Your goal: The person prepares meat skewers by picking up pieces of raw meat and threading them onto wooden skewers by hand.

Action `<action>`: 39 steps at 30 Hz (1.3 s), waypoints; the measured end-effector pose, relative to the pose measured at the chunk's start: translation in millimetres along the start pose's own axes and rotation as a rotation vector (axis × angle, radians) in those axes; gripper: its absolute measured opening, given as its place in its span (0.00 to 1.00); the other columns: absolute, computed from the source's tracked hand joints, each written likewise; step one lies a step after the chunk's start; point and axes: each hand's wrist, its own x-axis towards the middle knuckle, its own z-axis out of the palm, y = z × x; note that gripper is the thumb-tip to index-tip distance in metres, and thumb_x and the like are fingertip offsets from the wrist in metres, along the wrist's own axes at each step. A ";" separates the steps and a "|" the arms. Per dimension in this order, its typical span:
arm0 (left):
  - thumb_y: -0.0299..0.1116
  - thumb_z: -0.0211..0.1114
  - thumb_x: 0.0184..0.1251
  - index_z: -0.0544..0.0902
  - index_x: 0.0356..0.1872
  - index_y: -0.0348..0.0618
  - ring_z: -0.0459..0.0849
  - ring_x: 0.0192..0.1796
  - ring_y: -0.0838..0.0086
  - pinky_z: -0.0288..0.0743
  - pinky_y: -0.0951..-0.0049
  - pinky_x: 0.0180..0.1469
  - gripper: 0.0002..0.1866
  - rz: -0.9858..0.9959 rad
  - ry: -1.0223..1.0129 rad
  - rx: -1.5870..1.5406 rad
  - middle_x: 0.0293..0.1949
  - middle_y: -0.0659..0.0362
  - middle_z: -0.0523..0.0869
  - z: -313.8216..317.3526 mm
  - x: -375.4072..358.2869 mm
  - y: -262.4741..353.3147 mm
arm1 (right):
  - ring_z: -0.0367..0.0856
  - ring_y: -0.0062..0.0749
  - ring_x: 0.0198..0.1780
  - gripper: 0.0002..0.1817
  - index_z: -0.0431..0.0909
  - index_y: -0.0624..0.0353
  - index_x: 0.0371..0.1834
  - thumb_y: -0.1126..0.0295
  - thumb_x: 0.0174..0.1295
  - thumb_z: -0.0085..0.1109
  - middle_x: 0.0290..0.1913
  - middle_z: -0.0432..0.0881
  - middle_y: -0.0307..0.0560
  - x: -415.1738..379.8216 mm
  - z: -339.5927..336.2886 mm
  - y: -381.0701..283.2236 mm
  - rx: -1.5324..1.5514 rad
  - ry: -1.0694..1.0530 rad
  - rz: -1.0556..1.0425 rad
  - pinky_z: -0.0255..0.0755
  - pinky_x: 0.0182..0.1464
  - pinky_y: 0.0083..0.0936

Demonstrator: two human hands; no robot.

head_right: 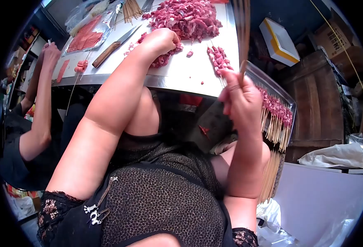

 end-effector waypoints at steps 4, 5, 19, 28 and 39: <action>0.36 0.64 0.58 0.84 0.42 0.41 0.85 0.39 0.69 0.76 0.73 0.42 0.13 -0.060 0.013 -0.245 0.40 0.54 0.86 -4.6 -7.0 -2.0 | 0.60 0.11 0.13 0.19 0.76 0.64 0.47 0.57 0.70 0.47 0.17 0.71 0.33 0.1 25.8 28.5 0.140 -0.123 0.167 0.53 0.16 0.10; 0.37 0.65 0.58 0.84 0.41 0.40 0.85 0.38 0.70 0.76 0.72 0.40 0.14 -0.089 0.126 -0.623 0.38 0.55 0.86 5.6 -5.8 -9.3 | 0.60 0.11 0.14 0.19 0.76 0.65 0.47 0.57 0.70 0.46 0.16 0.71 0.32 -0.3 29.4 37.2 0.158 -0.135 0.201 0.53 0.17 0.10; 0.34 0.51 0.72 0.75 0.45 0.32 0.85 0.44 0.65 0.83 0.71 0.46 0.13 -0.137 -0.015 -1.747 0.44 0.44 0.82 -7.0 -25.2 8.2 | 0.62 0.08 0.20 0.10 0.79 0.62 0.42 0.68 0.65 0.55 0.21 0.71 0.28 0.4 34.2 78.8 0.127 -0.018 0.142 0.55 0.22 0.10; 0.35 0.53 0.71 0.77 0.46 0.35 0.85 0.43 0.65 0.83 0.70 0.45 0.13 -0.126 0.053 -1.763 0.42 0.47 0.84 -9.8 -37.2 16.0 | 0.64 0.08 0.25 0.09 0.79 0.62 0.45 0.73 0.63 0.56 0.25 0.73 0.28 -5.8 33.6 82.8 0.198 0.031 0.024 0.58 0.26 0.09; 0.34 0.59 0.67 0.75 0.46 0.33 0.84 0.44 0.61 0.81 0.61 0.48 0.14 -0.099 -0.020 -1.869 0.42 0.47 0.83 -12.2 -45.8 23.1 | 0.63 0.09 0.25 0.09 0.81 0.62 0.45 0.73 0.63 0.56 0.24 0.72 0.27 -6.7 33.7 89.1 0.033 0.090 -0.115 0.59 0.28 0.10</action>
